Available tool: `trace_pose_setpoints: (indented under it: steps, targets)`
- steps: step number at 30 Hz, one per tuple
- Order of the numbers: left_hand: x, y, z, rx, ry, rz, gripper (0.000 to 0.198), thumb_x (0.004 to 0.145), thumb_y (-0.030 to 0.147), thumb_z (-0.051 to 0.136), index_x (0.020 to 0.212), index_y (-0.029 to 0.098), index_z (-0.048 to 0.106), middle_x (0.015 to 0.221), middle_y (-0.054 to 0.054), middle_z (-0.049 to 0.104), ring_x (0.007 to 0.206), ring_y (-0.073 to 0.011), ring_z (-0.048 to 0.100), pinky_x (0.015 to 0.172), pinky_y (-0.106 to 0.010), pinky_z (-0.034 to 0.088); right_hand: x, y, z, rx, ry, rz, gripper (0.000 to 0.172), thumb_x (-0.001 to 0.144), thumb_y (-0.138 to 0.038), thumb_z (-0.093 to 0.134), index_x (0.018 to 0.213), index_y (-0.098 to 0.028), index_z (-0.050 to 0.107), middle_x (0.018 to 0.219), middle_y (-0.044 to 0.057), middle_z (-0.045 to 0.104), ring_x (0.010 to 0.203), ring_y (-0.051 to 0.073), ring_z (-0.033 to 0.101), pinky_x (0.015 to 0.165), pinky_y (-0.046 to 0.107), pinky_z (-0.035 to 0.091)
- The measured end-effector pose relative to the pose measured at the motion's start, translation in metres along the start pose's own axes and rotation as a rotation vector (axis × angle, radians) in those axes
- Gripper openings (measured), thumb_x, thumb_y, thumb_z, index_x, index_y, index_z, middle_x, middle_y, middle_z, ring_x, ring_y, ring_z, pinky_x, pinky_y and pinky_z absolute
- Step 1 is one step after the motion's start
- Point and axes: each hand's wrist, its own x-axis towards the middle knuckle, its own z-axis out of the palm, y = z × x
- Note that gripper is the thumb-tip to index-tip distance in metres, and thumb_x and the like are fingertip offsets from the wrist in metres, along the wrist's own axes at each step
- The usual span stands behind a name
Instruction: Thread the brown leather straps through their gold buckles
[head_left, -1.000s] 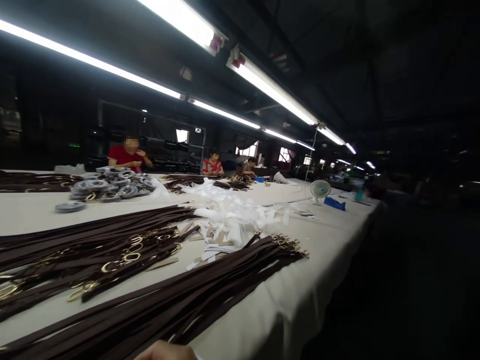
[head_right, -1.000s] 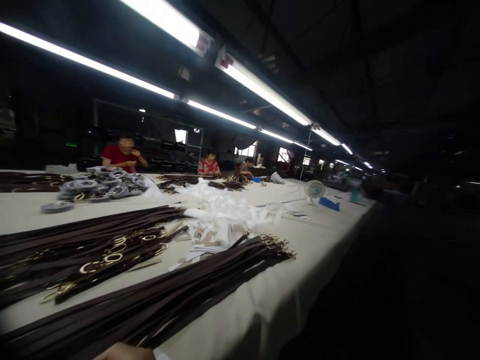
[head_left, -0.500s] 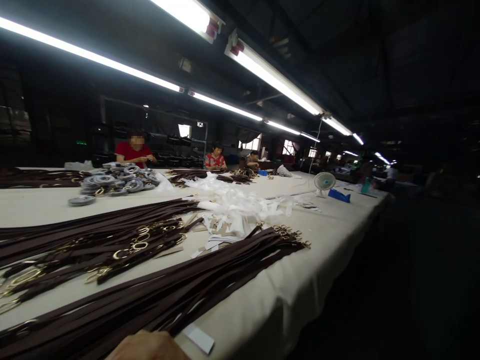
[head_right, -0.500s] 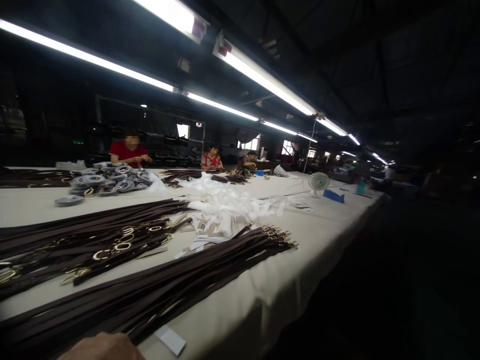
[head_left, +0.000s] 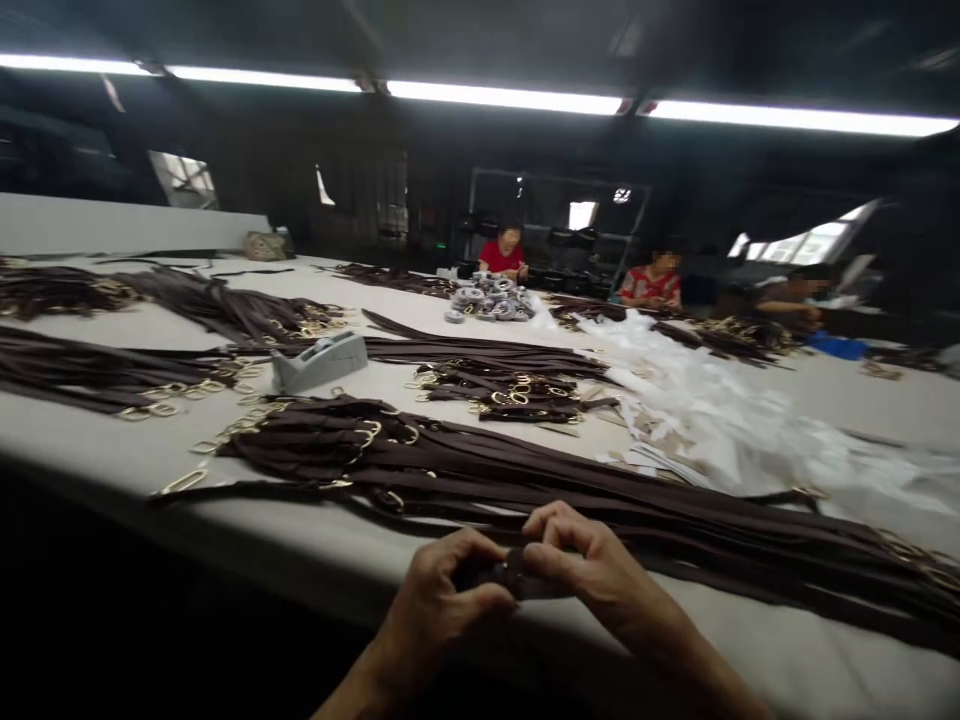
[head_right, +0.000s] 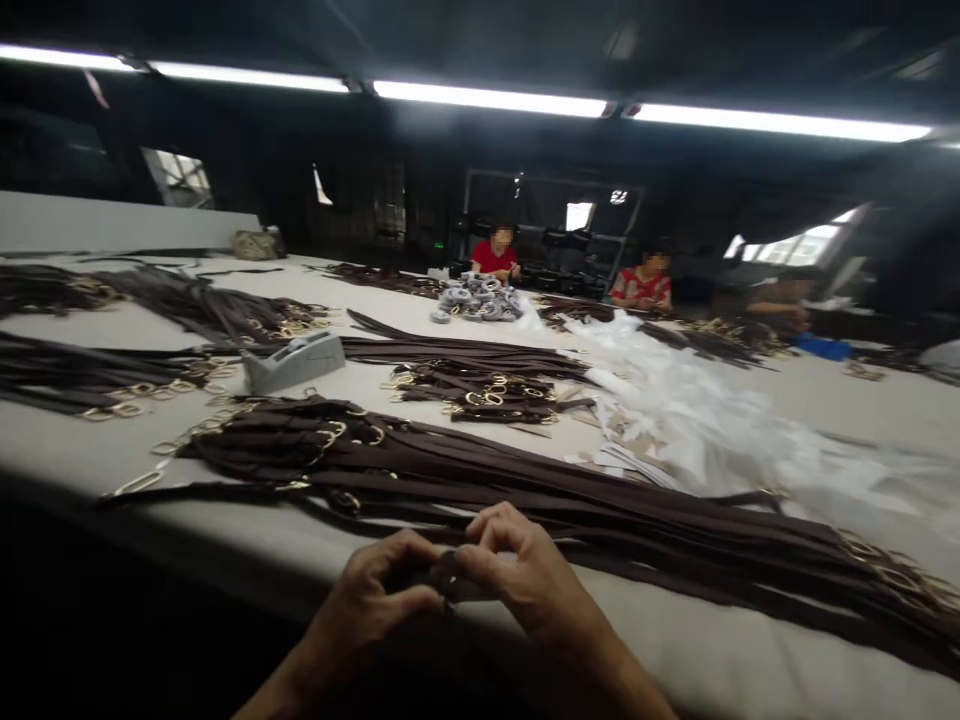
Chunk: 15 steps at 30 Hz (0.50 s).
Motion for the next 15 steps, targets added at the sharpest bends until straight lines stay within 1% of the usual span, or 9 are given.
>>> trace_pose_setpoints:
  steps: [2, 5, 8, 11, 13, 15]
  targets:
    - [-0.004, 0.002, -0.001, -0.068, 0.005, -0.025, 0.02, 0.064, 0.021, 0.073, 0.084, 0.019, 0.073, 0.078, 0.001, 0.067, 0.078, -0.0165, 0.059, 0.073, -0.024, 0.044, -0.004, 0.008, -0.001, -0.024, -0.071, 0.06, 0.043, 0.08, -0.052, 0.07, 0.06, -0.018, 0.051, 0.102, 0.006, 0.061, 0.09, 0.02, 0.055, 0.083, 0.033, 0.04]
    - [-0.009, 0.002, -0.002, -0.128, 0.005, -0.018, 0.021, 0.064, 0.019, 0.077, 0.085, 0.02, 0.074, 0.076, 0.002, 0.066, 0.076, -0.0153, 0.058, 0.073, -0.023, 0.044, -0.008, 0.011, -0.001, -0.001, -0.112, 0.12, 0.044, 0.08, -0.053, 0.068, 0.061, -0.018, 0.05, 0.109, 0.007, 0.059, 0.095, 0.022, 0.056, 0.081, 0.034, 0.041]
    - [-0.009, 0.0, -0.002, -0.147, -0.01, 0.018, 0.021, 0.065, 0.018, 0.079, 0.085, 0.02, 0.075, 0.079, 0.001, 0.07, 0.079, -0.0155, 0.061, 0.074, -0.022, 0.044, -0.004, 0.009, 0.003, 0.011, -0.143, 0.113, 0.044, 0.081, -0.053, 0.068, 0.061, -0.018, 0.049, 0.107, 0.007, 0.059, 0.096, 0.022, 0.055, 0.083, 0.034, 0.04]
    - [-0.004, -0.006, -0.001, -0.104, -0.003, 0.064, 0.022, 0.065, 0.021, 0.079, 0.087, 0.021, 0.075, 0.081, 0.0, 0.071, 0.079, -0.0164, 0.062, 0.073, -0.023, 0.045, 0.002, 0.008, 0.01, 0.039, -0.15, 0.078, 0.043, 0.083, -0.049, 0.067, 0.061, -0.018, 0.047, 0.101, 0.005, 0.06, 0.091, 0.02, 0.054, 0.083, 0.033, 0.039]
    - [-0.003, -0.011, 0.001, -0.052, -0.005, 0.123, 0.02, 0.065, 0.026, 0.078, 0.084, 0.022, 0.074, 0.077, 0.0, 0.07, 0.075, -0.0166, 0.062, 0.07, -0.023, 0.045, 0.002, 0.006, 0.016, 0.088, -0.125, 0.062, 0.042, 0.083, -0.049, 0.067, 0.061, -0.018, 0.049, 0.094, 0.004, 0.061, 0.085, 0.018, 0.054, 0.079, 0.031, 0.041]
    - [-0.004, -0.017, 0.004, -0.012, 0.002, 0.167, 0.018, 0.067, 0.033, 0.077, 0.082, 0.025, 0.075, 0.075, 0.0, 0.071, 0.072, -0.0173, 0.063, 0.069, -0.023, 0.046, 0.001, 0.005, 0.022, 0.147, -0.105, 0.075, 0.041, 0.081, -0.048, 0.072, 0.061, -0.016, 0.054, 0.091, 0.003, 0.062, 0.08, 0.015, 0.055, 0.074, 0.028, 0.042]
